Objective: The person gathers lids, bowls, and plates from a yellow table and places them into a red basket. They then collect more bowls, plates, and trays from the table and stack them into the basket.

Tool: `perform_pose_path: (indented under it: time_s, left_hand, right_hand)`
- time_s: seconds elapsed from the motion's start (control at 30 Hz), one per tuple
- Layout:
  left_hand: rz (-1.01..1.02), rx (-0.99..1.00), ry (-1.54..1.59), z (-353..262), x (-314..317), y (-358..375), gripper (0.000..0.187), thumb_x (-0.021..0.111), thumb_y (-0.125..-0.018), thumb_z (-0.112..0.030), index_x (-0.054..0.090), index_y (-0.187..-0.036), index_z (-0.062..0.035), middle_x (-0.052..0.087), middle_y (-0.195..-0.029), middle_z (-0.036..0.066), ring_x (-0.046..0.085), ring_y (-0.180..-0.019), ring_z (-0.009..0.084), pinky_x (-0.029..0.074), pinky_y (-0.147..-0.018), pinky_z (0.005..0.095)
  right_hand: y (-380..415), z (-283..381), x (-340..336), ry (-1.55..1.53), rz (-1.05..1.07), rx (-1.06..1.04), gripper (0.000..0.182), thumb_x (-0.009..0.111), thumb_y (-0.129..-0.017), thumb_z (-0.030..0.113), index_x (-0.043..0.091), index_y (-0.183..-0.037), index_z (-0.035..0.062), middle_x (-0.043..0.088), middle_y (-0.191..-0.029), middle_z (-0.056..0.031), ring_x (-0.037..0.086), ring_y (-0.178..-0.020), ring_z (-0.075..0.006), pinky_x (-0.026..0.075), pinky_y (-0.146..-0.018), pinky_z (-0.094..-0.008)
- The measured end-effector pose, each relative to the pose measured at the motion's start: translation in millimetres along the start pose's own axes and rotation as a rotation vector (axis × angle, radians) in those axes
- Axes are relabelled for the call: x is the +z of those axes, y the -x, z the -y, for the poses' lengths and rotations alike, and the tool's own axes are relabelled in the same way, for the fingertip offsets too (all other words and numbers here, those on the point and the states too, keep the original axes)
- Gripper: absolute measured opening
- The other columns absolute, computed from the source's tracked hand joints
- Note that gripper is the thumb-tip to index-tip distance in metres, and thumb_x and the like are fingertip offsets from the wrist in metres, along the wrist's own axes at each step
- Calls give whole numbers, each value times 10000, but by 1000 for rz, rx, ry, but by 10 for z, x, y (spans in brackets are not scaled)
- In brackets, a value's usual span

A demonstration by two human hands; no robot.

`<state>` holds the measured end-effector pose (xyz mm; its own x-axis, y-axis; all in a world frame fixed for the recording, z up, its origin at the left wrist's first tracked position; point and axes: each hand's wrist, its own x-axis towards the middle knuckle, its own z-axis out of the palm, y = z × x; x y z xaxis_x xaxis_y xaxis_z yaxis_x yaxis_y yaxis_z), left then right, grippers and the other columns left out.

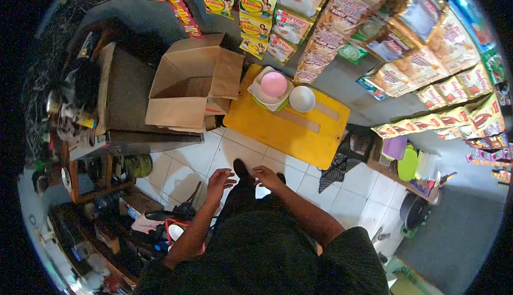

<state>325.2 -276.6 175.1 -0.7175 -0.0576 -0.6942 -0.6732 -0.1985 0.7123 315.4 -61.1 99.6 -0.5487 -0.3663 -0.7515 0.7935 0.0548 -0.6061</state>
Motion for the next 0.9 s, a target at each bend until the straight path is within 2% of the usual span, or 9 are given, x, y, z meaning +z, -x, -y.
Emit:
perform_pose_path:
  time_s: [0.2, 0.33, 0.4, 0.53, 0.6, 0.73, 0.8, 0.83, 0.9]
  left_hand:
    - [382, 113, -403, -202, -6, -922, 203, 591, -919, -236, 573, -1041, -75, 638, -907, 41, 629, -797, 141, 481, -696, 282]
    - [330, 399, -875, -29, 237, -1954, 237, 581, -916, -280, 571, -1006, -60, 635, -900, 65, 622, -789, 138, 492, -706, 280]
    - [333, 175, -628, 92, 499, -2463, 312, 584, -904, -349, 569, -1009, -56, 640, -908, 74, 634, -762, 147, 503, -699, 294]
    - [233, 652, -668, 401, 957, -3507, 426, 594, -883, -436, 564, -991, -25, 663, -873, 90, 646, -658, 183, 521, -668, 320]
    - [78, 146, -451, 143, 1335, -3646, 467, 589, -879, -464, 570, -990, -10, 669, -879, 103, 657, -674, 190, 523, -660, 315]
    - [46, 127, -560, 77, 1539, -4142, 491, 578, -878, -486, 585, -980, -6, 671, -890, 113, 668, -682, 190, 526, -664, 318]
    - [37, 1022, -1147, 324, 1430, -4516, 479, 577, -879, -483, 607, -931, -8, 675, -852, 122, 673, -656, 183, 532, -679, 312]
    - [43, 1008, -1151, 385, 1467, -4511, 479, 577, -879, -483, 607, -931, -8, 675, -852, 122, 673, -656, 183, 532, -679, 312]
    - [21, 95, -432, -45, 1702, -4181, 443, 572, -884, -460, 624, -884, -20, 677, -789, 105, 676, -628, 195, 540, -695, 335]
  right_hand:
    - [-307, -67, -544, -342, -370, 16, 379, 541, -911, 289, 483, -1214, 69, 594, -1103, -113, 622, -866, -230, 519, -756, -357]
    - [-843, -67, -1120, -664, -610, -114, 428, 478, -938, 361, 447, -1259, 80, 566, -1154, -123, 614, -943, -270, 508, -822, -379]
    - [-1069, 8, -1381, -783, -646, -210, 414, 500, -939, 361, 457, -1246, 87, 548, -1172, -144, 607, -973, -294, 519, -829, -418]
    - [-1676, 270, -1964, -818, -712, -174, 487, 498, -941, 336, 353, -1351, 116, 462, -1256, -191, 582, -1016, -343, 507, -867, -439]
    - [-1929, 363, -2289, -737, -690, -176, 532, 587, -896, 314, 338, -1302, 76, 427, -1264, -189, 582, -1019, -335, 530, -822, -418]
    - [-2319, 423, -2749, -679, -739, -205, 497, 573, -905, 276, 353, -1297, 64, 440, -1246, -193, 597, -992, -339, 546, -803, -425]
    - [-2434, 357, -2823, -679, -823, -208, 476, 563, -910, 243, 362, -1296, 50, 463, -1226, -207, 619, -947, -351, 549, -816, -446]
    - [-2493, 367, -2842, -731, -918, -197, 442, 570, -902, 219, 389, -1264, 39, 482, -1197, -202, 627, -910, -359, 562, -789, -446]
    - [-2651, 122, -3125, -881, -766, -264, 452, 602, -868, 131, 375, -1244, 28, 507, -1148, -192, 629, -880, -373, 590, -739, -440]
